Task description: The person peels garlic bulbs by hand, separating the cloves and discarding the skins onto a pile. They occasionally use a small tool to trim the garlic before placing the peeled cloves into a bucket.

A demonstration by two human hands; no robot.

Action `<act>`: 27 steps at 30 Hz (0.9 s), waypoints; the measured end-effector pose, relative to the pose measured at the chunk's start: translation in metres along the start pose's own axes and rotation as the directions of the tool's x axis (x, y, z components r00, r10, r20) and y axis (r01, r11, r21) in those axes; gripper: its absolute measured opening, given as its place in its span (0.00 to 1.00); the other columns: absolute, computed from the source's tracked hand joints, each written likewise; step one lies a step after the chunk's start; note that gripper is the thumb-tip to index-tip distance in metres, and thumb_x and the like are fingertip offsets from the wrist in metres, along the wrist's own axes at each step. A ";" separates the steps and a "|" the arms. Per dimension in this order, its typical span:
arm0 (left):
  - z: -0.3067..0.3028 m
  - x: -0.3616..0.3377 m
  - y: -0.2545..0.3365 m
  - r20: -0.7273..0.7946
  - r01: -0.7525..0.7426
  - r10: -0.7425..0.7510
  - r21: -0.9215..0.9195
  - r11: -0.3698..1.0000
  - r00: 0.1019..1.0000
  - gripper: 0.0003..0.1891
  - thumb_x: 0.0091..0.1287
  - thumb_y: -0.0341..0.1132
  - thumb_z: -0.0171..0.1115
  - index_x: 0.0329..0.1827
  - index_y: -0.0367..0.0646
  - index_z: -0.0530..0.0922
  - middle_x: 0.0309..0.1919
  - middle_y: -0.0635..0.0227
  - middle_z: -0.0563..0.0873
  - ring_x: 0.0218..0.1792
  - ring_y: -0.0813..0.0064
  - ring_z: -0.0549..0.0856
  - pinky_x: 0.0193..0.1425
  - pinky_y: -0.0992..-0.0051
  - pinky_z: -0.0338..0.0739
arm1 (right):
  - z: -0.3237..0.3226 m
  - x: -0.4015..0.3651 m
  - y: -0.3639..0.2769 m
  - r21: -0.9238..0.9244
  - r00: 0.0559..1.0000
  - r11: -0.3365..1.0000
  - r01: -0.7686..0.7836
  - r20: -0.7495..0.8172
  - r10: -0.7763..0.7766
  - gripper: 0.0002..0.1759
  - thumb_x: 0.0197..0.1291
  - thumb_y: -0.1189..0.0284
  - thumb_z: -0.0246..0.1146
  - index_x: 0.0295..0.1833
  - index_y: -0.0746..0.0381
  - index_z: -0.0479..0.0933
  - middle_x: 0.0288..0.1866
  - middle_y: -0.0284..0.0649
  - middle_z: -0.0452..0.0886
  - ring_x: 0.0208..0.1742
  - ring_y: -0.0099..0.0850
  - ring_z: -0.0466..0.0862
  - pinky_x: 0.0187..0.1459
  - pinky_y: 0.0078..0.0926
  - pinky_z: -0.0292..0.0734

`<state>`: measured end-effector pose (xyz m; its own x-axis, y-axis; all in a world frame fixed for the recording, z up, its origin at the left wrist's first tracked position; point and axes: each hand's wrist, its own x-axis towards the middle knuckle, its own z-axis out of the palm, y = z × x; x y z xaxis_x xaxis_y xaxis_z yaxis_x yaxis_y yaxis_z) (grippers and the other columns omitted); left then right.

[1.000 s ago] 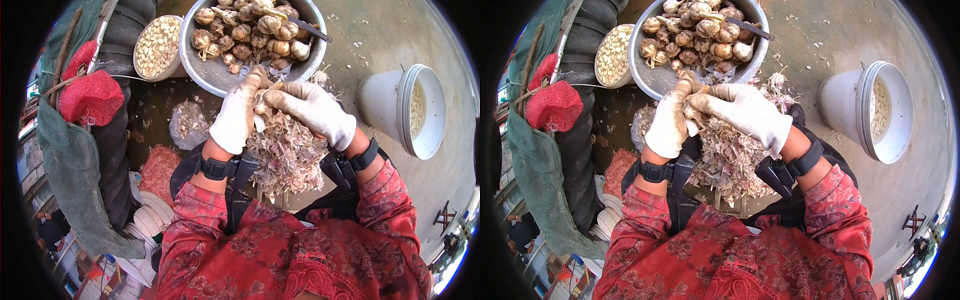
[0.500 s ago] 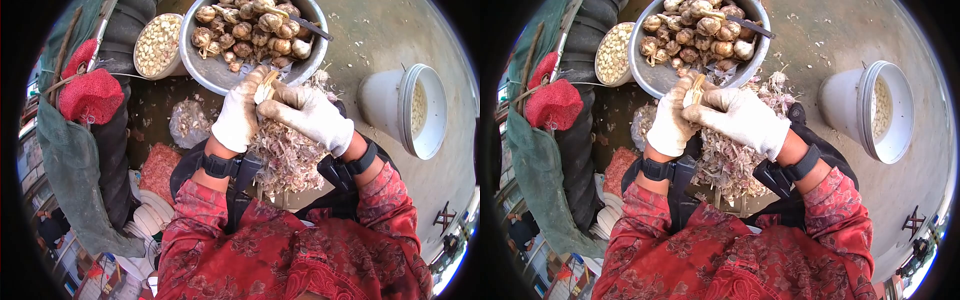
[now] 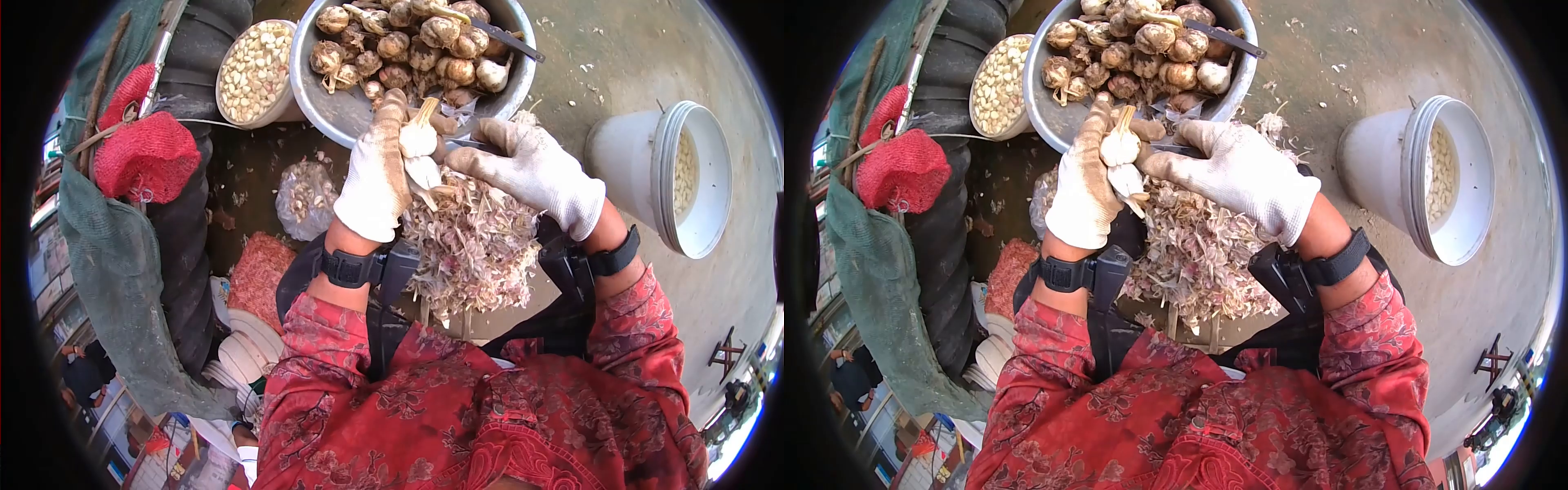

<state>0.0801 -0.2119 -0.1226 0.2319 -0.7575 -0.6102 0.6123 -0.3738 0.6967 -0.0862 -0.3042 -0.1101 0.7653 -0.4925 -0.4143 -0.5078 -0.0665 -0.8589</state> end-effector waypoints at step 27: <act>0.014 -0.009 -0.009 -0.025 -0.120 0.130 0.244 0.962 0.991 0.24 0.76 0.51 0.44 0.45 0.38 0.80 0.29 0.71 0.81 0.28 0.81 0.78 0.32 0.79 0.74 | 0.024 -0.002 0.001 0.492 0.993 0.863 -0.115 0.052 0.103 0.22 0.66 0.54 0.61 0.46 0.65 0.82 0.36 0.30 0.84 0.37 0.17 0.78 0.41 0.19 0.74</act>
<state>0.0619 -0.2091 -0.1183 0.3281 -0.7862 -0.5237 0.3765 -0.3996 0.8358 -0.0785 -0.2829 -0.1176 0.7285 -0.4509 -0.5157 -0.3318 0.4263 -0.8415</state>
